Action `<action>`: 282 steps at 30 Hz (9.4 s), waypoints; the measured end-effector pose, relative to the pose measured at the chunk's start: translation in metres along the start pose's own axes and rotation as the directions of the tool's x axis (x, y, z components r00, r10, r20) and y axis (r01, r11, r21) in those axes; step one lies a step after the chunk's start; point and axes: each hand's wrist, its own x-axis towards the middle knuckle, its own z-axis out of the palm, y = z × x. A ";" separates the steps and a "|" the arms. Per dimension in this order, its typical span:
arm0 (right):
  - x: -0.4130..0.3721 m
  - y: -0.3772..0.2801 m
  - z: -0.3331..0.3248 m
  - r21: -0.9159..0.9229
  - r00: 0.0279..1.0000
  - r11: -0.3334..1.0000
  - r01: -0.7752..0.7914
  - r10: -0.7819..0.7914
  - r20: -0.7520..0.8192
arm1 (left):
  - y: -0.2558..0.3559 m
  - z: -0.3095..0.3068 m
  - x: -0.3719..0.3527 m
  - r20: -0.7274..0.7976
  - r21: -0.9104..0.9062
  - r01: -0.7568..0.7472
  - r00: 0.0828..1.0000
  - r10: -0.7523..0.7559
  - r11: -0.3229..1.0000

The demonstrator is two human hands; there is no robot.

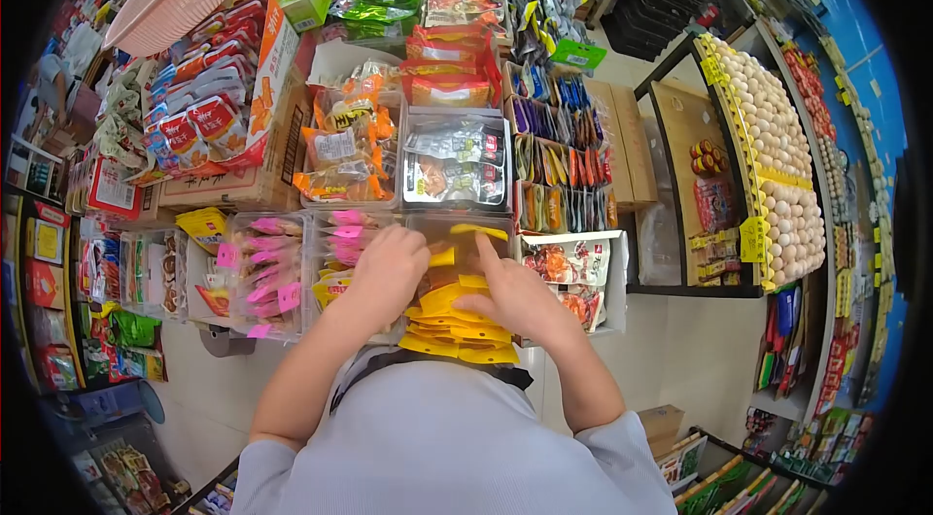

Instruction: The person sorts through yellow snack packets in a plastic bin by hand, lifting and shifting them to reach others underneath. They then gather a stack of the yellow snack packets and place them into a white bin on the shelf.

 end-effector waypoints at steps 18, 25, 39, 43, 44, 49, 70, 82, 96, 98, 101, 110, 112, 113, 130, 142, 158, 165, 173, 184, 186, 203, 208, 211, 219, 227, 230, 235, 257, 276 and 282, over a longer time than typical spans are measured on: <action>0.001 0.002 0.002 0.025 0.998 0.999 0.046 -0.044 -0.050 | 0.000 -0.065 0.030 0.233 -0.273 0.175 0.966 -0.112 0.946; -0.001 0.000 -0.003 0.030 0.997 0.997 0.066 -0.066 -0.028 | -0.006 -0.023 0.034 0.258 -0.218 0.158 0.961 -0.099 0.963; 0.001 0.001 0.000 0.003 0.989 0.998 0.064 -0.063 -0.135 | -0.006 -0.001 0.035 0.195 -0.018 0.211 0.959 -0.203 0.977; -0.001 0.008 0.001 -0.016 0.968 0.997 0.077 -0.079 -0.238 | 0.001 0.001 0.036 0.042 -0.056 0.214 0.976 -0.212 0.975; -0.002 0.008 0.000 -0.005 0.968 0.997 0.074 -0.073 -0.238 | 0.000 0.002 0.037 0.065 -0.034 0.250 0.967 -0.248 0.968; -0.003 0.009 -0.003 0.003 0.956 0.996 0.087 -0.083 -0.280 | -0.004 0.001 0.032 -0.080 0.021 0.098 0.992 -0.096 0.995; 0.029 0.029 0.015 -0.244 0.798 0.968 0.049 -0.185 -0.573 | -0.013 0.017 0.032 0.138 -0.014 0.081 0.987 -0.078 0.997; 0.008 0.020 0.008 -0.221 0.872 0.964 0.150 -0.234 -0.430 | -0.010 0.014 0.038 0.192 0.133 0.192 0.958 -0.215 0.972; 0.009 0.025 0.005 -0.040 0.958 0.994 0.100 -0.107 -0.266 | -0.006 0.013 0.038 0.132 -0.046 0.175 0.977 -0.168 0.983; 0.014 0.031 0.013 -0.085 0.902 0.980 0.180 -0.199 -0.383 | -0.011 0.018 0.037 0.148 -0.091 0.225 0.966 -0.210 0.970; 0.018 0.033 0.018 -0.147 0.832 0.964 0.219 -0.264 -0.488 | -0.008 0.016 0.036 0.147 -0.089 0.252 0.960 -0.237 0.964; -0.011 0.020 -0.002 -0.145 0.592 0.970 0.196 -0.235 -0.771 | 0.023 -0.029 0.009 -0.167 0.047 0.142 0.977 -0.132 0.989; -0.027 0.021 -0.005 -0.100 0.564 0.978 0.181 -0.187 -0.804 | 0.039 -0.031 -0.006 -0.150 0.038 0.112 0.983 -0.105 0.993; -0.031 0.021 -0.003 -0.114 0.560 0.974 0.194 -0.205 -0.803 | 0.049 -0.030 -0.013 -0.128 0.039 0.092 0.988 -0.086 0.995; 0.027 0.028 0.037 -0.638 0.768 0.769 -0.043 -0.382 -0.513 | 0.023 0.033 0.023 0.122 0.294 0.057 0.988 -0.096 0.954; -0.102 0.012 0.012 0.056 0.878 0.949 0.311 -0.264 -0.399 | 0.050 -0.011 -0.046 -0.066 -0.214 0.088 0.992 -0.104 0.973; -0.031 0.017 0.053 -0.587 0.731 0.809 -0.028 -0.385 -0.564 | 0.073 0.018 -0.044 -0.064 0.237 0.150 0.988 -0.139 0.960; -0.027 0.016 0.058 -0.590 0.753 0.798 -0.124 -0.311 -0.580 | 0.066 0.053 -0.019 0.021 0.310 0.160 0.984 -0.175 0.937; -0.014 -0.006 0.044 -0.599 0.782 0.796 0.086 -0.427 -0.454 | 0.058 0.062 -0.020 -0.045 0.428 0.183 0.982 -0.182 0.885; 0.017 0.023 0.042 -0.543 0.903 0.826 0.152 -0.340 -0.264 | 0.040 0.042 0.004 0.169 0.278 0.243 0.940 -0.296 0.929; 0.015 0.024 0.045 -0.558 0.910 0.816 0.149 -0.334 -0.246 | 0.039 0.044 0.004 0.183 0.309 0.235 0.936 -0.300 0.922; -0.001 0.012 0.022 -0.472 0.834 0.858 0.202 -0.404 -0.377 | 0.044 0.018 0.002 0.105 0.228 0.193 0.970 -0.221 0.954; -0.004 0.011 0.019 -0.540 0.855 0.824 0.172 -0.397 -0.334 | 0.040 0.016 0.002 0.092 0.222 0.149 0.981 -0.173 0.964; 0.002 0.015 0.018 -0.619 0.888 0.775 0.127 -0.367 -0.277 | 0.036 0.020 0.005 0.162 0.354 0.109 0.971 -0.175 0.929; 0.010 0.013 0.022 -0.733 0.909 0.676 0.075 -0.348 -0.228 | 0.034 0.027 0.017 0.260 0.555 0.027 0.944 -0.204 0.832; 0.000 0.010 0.008 -0.664 0.922 0.735 0.138 -0.340 -0.185 | 0.035 0.018 0.014 0.240 0.441 0.100 0.944 -0.225 0.892; -0.007 0.013 0.000 -0.575 0.922 0.806 0.140 -0.317 -0.221 | 0.042 0.010 0.010 0.194 0.329 0.171 0.950 -0.243 0.929; -0.027 0.019 -0.023 -0.454 0.885 0.885 0.104 -0.291 -0.364 | 0.065 -0.006 0.023 0.081 0.208 0.162 0.980 -0.182 0.965; -0.084 0.072 -0.003 -0.217 0.799 0.976 0.033 -0.156 -0.580 | 0.059 0.044 0.052 0.169 0.234 0.092 0.977 -0.133 0.968; -0.087 0.020 0.026 -0.063 0.495 0.743 0.666 -0.504 -0.708 | 0.110 -0.003 -0.024 -0.089 -0.086 0.242 0.964 -0.250 0.966; -0.071 -0.020 0.049 -0.055 0.495 0.682 0.729 -0.581 -0.647 | 0.122 -0.017 -0.122 -0.213 -0.337 0.332 0.885 -0.415 0.881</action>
